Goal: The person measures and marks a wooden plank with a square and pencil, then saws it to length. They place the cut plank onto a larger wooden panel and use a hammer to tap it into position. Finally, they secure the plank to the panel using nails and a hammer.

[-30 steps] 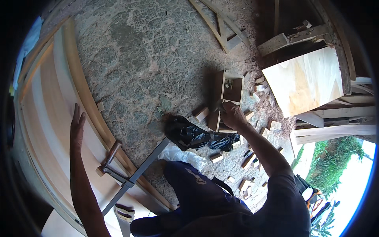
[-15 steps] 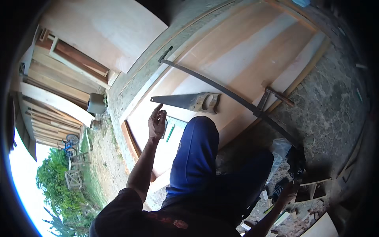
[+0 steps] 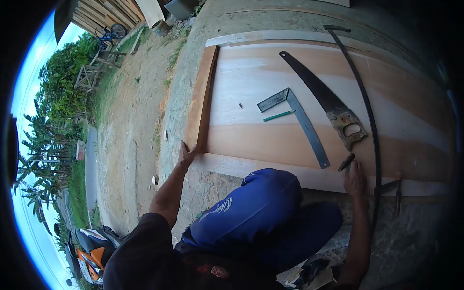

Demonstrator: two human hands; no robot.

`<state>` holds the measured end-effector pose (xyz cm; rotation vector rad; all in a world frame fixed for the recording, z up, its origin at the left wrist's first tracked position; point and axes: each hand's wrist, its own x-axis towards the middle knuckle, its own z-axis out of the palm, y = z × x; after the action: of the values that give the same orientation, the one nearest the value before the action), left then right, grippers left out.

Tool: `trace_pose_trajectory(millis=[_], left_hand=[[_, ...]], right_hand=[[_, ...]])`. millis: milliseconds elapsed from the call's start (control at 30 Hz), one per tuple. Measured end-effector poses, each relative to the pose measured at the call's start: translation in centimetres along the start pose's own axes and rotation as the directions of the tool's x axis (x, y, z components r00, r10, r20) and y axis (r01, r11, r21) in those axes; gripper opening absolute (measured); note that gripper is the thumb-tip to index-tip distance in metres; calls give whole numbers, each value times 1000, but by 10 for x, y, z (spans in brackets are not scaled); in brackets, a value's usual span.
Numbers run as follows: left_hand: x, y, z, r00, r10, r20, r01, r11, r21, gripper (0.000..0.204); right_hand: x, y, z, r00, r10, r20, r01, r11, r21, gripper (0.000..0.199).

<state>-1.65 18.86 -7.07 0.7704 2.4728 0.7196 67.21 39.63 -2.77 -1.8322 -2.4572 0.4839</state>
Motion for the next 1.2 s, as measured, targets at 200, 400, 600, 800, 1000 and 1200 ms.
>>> trace_pose_trajectory(millis=[200,400,600,800,1000,1200], left_hand=[[5,14,-39,982,-106,158,103,994,26,99],[8,37,-66,972,-123,200,69,964,258,86],[30,29,-62,929,115,352,-131,991,20,85],[55,6,-51,897,186,401,-14,918,-396,84],[62,20,-54,823,252,508,77,838,-541,70],[67,18,-45,792,341,505,67,775,-628,70]], right_hand=[[7,-9,14,982,113,148,-116,993,12,50],[9,-41,3,981,175,81,-180,982,53,43],[21,-40,2,994,66,-82,-56,991,118,46],[80,-209,-43,986,-124,-112,147,961,232,35],[147,-364,-21,877,-465,-121,466,761,450,27],[145,-443,35,892,-445,83,361,810,462,31]])
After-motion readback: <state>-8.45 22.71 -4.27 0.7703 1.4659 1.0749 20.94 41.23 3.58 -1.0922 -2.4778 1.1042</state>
